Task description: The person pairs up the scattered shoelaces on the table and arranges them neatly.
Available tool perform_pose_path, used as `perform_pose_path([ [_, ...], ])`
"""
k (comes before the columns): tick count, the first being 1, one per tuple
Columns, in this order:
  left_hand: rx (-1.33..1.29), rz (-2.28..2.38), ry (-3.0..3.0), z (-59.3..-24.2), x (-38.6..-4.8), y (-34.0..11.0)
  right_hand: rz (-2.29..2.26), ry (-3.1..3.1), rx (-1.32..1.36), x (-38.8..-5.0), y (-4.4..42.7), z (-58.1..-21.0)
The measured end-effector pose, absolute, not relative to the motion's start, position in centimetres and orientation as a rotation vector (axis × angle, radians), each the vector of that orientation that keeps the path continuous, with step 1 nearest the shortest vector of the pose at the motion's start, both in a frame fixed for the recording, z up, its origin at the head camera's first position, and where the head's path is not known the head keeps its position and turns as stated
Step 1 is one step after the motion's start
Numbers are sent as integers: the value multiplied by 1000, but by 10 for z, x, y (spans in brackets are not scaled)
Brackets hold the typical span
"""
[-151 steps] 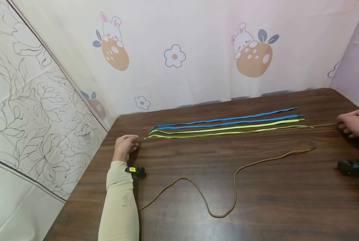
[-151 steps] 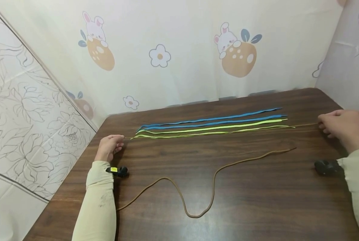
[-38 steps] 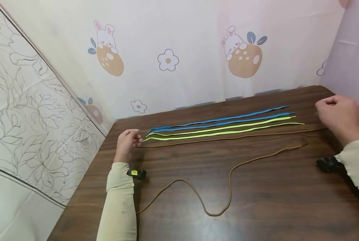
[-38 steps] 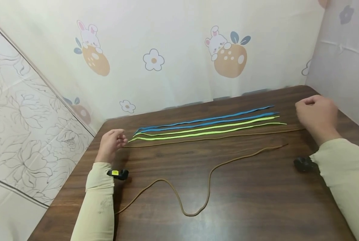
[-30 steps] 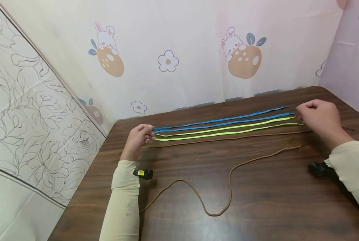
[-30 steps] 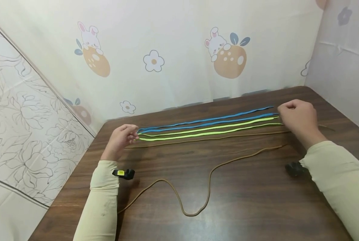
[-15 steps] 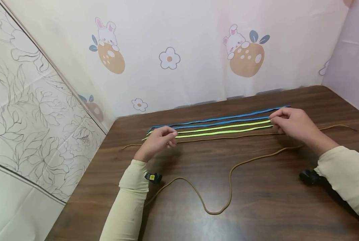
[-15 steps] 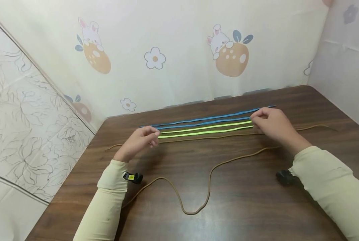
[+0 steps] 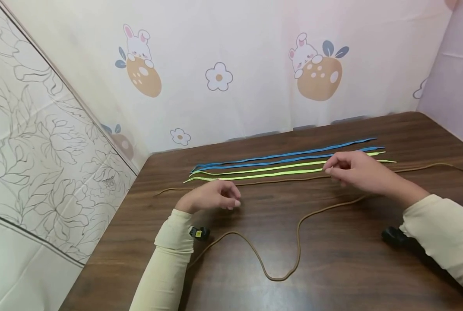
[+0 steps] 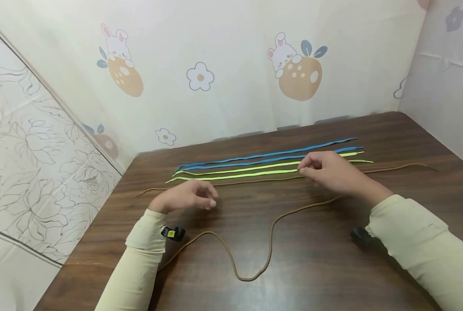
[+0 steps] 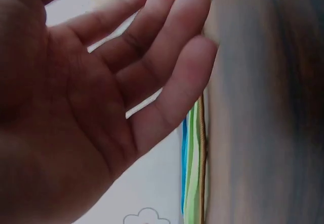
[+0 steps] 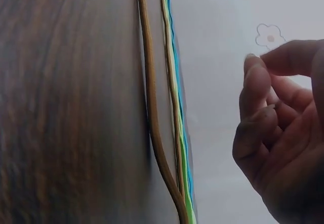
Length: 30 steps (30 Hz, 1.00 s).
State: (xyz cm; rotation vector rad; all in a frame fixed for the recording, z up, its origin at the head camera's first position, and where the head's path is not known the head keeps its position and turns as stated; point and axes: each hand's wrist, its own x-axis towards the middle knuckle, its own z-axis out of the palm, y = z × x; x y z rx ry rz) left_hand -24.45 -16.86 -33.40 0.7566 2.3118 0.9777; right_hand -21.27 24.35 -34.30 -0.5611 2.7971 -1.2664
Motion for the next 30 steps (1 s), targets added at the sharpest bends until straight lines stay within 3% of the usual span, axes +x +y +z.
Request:
perform_pose_path([
  [17, 819, 489, 2202, -334, -227, -151, -1069, 2633, -720, -206, 230, -348],
  [30, 809, 390, 2255, -337, -222, -143, -907, 2550, -835, -204, 228, -353],
])
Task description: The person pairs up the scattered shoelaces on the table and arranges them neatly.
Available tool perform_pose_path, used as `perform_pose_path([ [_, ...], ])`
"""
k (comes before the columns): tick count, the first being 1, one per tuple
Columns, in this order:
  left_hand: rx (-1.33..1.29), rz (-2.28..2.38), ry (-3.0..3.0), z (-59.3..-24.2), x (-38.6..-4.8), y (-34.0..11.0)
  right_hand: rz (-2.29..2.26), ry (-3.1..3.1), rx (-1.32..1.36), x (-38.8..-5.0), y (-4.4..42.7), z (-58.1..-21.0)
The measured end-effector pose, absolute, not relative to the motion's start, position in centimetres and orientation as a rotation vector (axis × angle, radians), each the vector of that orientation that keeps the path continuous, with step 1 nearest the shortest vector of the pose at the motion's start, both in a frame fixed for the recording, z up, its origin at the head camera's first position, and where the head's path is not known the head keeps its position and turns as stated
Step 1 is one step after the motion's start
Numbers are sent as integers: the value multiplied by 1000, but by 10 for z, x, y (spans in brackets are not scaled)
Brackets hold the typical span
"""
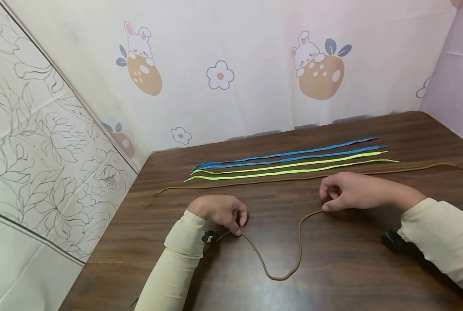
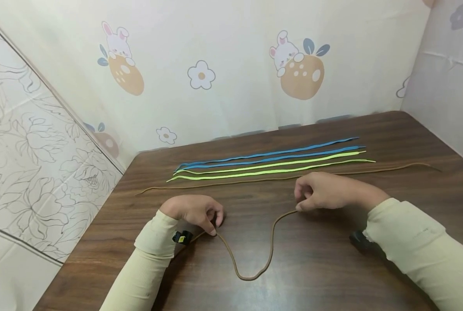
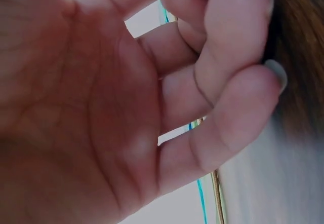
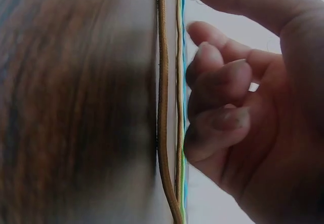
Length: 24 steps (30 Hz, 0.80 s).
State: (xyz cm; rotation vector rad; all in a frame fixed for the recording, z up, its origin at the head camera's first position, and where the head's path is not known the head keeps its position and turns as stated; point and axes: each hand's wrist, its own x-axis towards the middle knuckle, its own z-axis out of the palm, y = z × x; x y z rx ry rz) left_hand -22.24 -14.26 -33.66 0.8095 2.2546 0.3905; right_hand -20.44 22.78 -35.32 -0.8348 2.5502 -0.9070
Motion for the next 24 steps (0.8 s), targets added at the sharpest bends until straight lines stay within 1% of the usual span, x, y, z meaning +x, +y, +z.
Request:
perform_pose_path([
  [11, 768, 345, 2325, -336, -221, -140, -805, 2521, -790, -205, 232, -356],
  [24, 748, 413, 2293, -337, -224, -145, -762, 2556, -774, -206, 231, -355],
])
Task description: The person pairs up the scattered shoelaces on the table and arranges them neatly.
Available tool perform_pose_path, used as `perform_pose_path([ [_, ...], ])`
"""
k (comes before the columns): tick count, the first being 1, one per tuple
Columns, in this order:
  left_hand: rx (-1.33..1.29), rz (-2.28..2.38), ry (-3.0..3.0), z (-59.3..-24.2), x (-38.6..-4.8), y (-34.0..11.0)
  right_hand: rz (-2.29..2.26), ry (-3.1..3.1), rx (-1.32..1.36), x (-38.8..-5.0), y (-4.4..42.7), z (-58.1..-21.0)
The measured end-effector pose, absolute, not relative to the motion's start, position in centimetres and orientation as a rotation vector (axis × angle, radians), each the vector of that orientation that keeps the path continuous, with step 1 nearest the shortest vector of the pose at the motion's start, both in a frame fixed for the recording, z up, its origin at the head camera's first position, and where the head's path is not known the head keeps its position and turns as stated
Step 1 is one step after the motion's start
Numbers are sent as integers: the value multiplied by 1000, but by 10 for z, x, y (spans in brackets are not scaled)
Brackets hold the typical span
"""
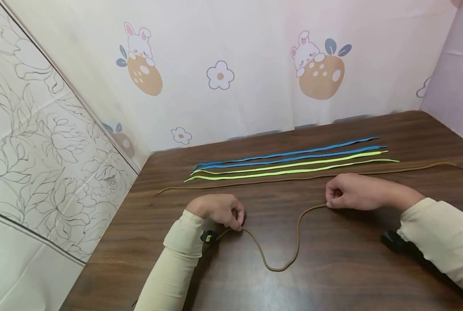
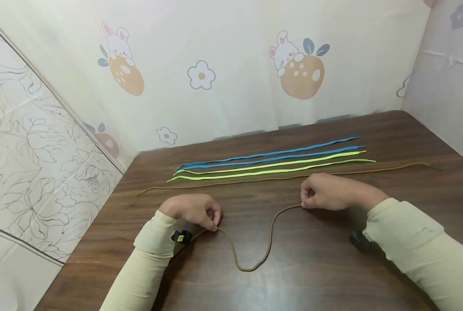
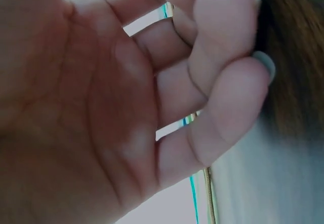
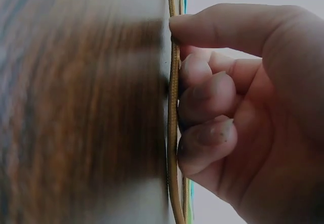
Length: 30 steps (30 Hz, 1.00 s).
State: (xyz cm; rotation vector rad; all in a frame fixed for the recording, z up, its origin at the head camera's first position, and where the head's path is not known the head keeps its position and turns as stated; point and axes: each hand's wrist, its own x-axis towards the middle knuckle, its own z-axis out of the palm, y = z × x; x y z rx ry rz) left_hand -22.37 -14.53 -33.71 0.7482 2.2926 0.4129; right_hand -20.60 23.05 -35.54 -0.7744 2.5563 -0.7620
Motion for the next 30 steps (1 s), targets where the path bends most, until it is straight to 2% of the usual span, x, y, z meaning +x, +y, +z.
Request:
perform_pose_path([
  [17, 825, 368, 2385, -338, -228, -152, -952, 2654, -696, -209, 240, -348],
  [22, 881, 472, 2445, -343, -235, -162, -1021, 2684, -709, -211, 242, -348],
  [30, 774, 899, 2228, -344, -245, -171, -1085, 2808, -636, -214, 250, -342],
])
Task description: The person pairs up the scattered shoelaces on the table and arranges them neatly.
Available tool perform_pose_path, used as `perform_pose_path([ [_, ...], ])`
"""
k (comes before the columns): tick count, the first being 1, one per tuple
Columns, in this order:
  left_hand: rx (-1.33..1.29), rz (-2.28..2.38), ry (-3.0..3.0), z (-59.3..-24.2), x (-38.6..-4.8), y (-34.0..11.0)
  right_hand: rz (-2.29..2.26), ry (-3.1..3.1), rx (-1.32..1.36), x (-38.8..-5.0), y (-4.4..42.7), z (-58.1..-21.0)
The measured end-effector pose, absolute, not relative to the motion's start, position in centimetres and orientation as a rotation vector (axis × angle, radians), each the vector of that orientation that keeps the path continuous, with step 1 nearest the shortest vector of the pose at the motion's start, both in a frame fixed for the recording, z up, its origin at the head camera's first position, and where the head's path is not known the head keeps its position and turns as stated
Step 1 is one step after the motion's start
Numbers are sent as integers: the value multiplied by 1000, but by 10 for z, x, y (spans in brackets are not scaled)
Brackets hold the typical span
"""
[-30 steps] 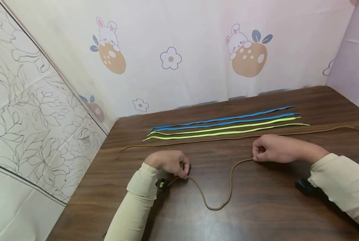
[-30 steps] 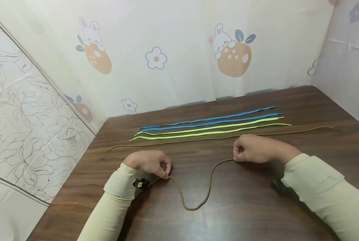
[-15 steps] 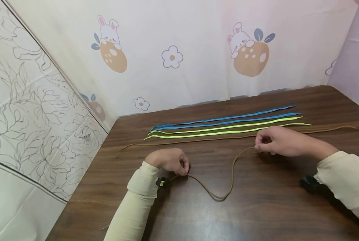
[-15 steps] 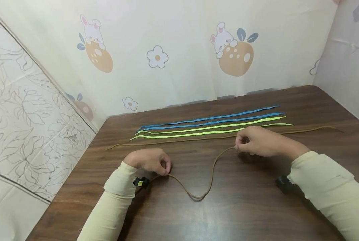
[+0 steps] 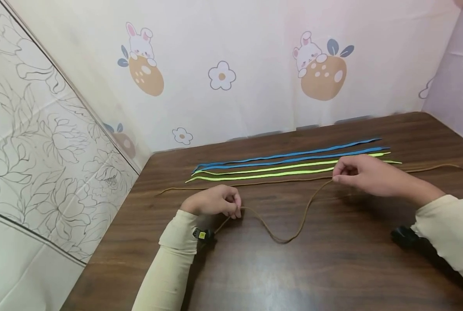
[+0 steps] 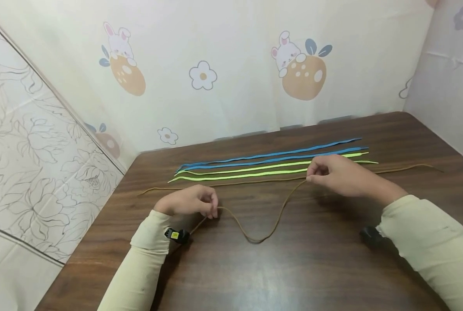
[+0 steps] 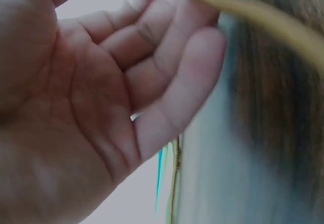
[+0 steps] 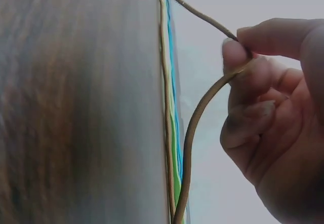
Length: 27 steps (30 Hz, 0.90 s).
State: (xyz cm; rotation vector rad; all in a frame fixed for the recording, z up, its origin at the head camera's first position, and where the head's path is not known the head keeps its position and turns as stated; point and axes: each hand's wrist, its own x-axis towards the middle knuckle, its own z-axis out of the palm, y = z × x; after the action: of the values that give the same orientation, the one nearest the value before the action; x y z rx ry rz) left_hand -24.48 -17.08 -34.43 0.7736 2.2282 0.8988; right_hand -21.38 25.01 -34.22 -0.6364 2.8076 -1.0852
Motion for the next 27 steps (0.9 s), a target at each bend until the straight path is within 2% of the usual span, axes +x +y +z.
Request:
perform_pose_path([
  [9, 730, 1235, 2112, -349, -253, -190, -1301, 2884, -463, -213, 259, -335],
  [27, 574, 1348, 2240, -355, -261, -208, -1602, 2864, -244, -218, 276, -339],
])
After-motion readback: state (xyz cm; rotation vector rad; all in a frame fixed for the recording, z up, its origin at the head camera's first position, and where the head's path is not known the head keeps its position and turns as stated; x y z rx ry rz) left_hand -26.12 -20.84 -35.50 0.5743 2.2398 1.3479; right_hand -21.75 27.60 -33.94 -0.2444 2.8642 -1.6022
